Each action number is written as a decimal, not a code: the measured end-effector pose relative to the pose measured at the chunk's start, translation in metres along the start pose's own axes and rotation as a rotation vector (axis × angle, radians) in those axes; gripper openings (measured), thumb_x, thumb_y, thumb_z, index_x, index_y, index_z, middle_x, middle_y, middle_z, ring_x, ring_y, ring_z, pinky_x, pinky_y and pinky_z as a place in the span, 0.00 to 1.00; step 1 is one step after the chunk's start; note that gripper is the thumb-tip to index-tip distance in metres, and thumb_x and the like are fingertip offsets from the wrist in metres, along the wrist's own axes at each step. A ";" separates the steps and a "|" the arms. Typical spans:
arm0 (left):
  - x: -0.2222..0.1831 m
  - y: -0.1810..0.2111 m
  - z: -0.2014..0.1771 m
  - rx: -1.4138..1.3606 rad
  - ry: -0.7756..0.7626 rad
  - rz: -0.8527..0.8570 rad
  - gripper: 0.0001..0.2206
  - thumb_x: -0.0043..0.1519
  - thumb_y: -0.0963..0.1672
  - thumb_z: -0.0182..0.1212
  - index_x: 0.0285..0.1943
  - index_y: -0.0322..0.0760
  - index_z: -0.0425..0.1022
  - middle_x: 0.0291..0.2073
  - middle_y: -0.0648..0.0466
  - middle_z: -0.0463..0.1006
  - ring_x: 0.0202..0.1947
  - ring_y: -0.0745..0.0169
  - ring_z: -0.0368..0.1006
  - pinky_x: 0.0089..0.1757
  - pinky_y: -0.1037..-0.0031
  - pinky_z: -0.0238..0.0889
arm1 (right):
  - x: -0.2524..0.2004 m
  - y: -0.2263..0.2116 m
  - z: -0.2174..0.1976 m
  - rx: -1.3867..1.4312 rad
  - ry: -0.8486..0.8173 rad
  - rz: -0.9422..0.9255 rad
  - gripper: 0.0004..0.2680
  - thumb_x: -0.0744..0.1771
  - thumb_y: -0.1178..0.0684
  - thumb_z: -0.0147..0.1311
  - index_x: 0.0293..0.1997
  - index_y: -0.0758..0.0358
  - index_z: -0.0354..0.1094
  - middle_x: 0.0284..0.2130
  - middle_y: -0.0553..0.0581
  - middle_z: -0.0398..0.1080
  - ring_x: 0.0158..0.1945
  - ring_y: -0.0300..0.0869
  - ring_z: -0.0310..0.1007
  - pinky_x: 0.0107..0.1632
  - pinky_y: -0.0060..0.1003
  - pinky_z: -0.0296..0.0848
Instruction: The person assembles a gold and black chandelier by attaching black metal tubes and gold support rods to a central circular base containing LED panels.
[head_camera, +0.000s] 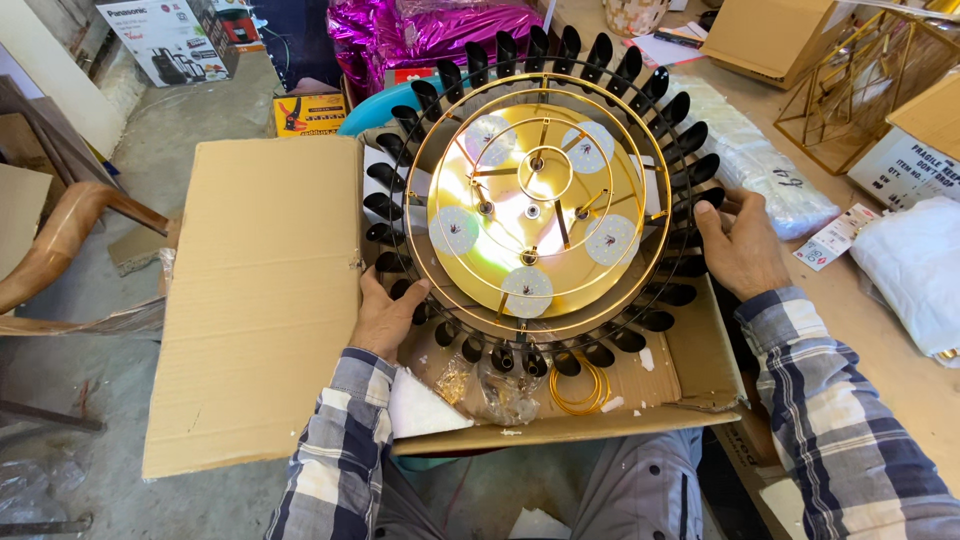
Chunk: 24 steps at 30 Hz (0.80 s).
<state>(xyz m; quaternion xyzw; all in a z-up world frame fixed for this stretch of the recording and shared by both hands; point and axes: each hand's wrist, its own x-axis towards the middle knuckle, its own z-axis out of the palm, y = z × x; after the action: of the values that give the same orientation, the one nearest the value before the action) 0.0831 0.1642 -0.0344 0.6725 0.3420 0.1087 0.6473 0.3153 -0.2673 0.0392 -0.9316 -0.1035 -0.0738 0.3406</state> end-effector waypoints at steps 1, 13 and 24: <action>-0.009 0.008 -0.001 0.001 -0.003 -0.002 0.47 0.60 0.50 0.74 0.82 0.42 0.41 0.68 0.35 0.63 0.70 0.43 0.62 0.62 0.50 0.65 | -0.012 -0.008 -0.005 -0.002 0.000 0.003 0.24 0.76 0.37 0.48 0.71 0.71 0.52 0.61 0.74 0.67 0.57 0.63 0.73 0.50 0.56 0.75; -0.113 0.002 0.005 0.497 0.235 0.740 0.32 0.62 0.45 0.60 0.71 0.21 0.53 0.63 0.31 0.66 0.64 0.35 0.61 0.62 0.51 0.56 | -0.160 -0.018 -0.033 -0.047 0.216 -0.279 0.16 0.73 0.55 0.55 0.63 0.80 0.58 0.56 0.74 0.61 0.51 0.57 0.70 0.43 0.46 0.76; -0.193 0.013 0.089 0.438 0.105 1.098 0.14 0.65 0.41 0.58 0.59 0.29 0.72 0.53 0.40 0.74 0.56 0.40 0.69 0.55 0.54 0.62 | -0.259 0.067 -0.191 -0.325 0.339 -0.190 0.06 0.77 0.62 0.59 0.59 0.76 0.73 0.48 0.68 0.78 0.46 0.52 0.79 0.49 0.46 0.79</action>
<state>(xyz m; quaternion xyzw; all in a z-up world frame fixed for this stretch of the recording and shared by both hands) -0.0033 -0.0217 0.0223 0.8627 -0.0097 0.3876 0.3247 0.0682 -0.4780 0.0883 -0.9345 -0.1185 -0.2765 0.1902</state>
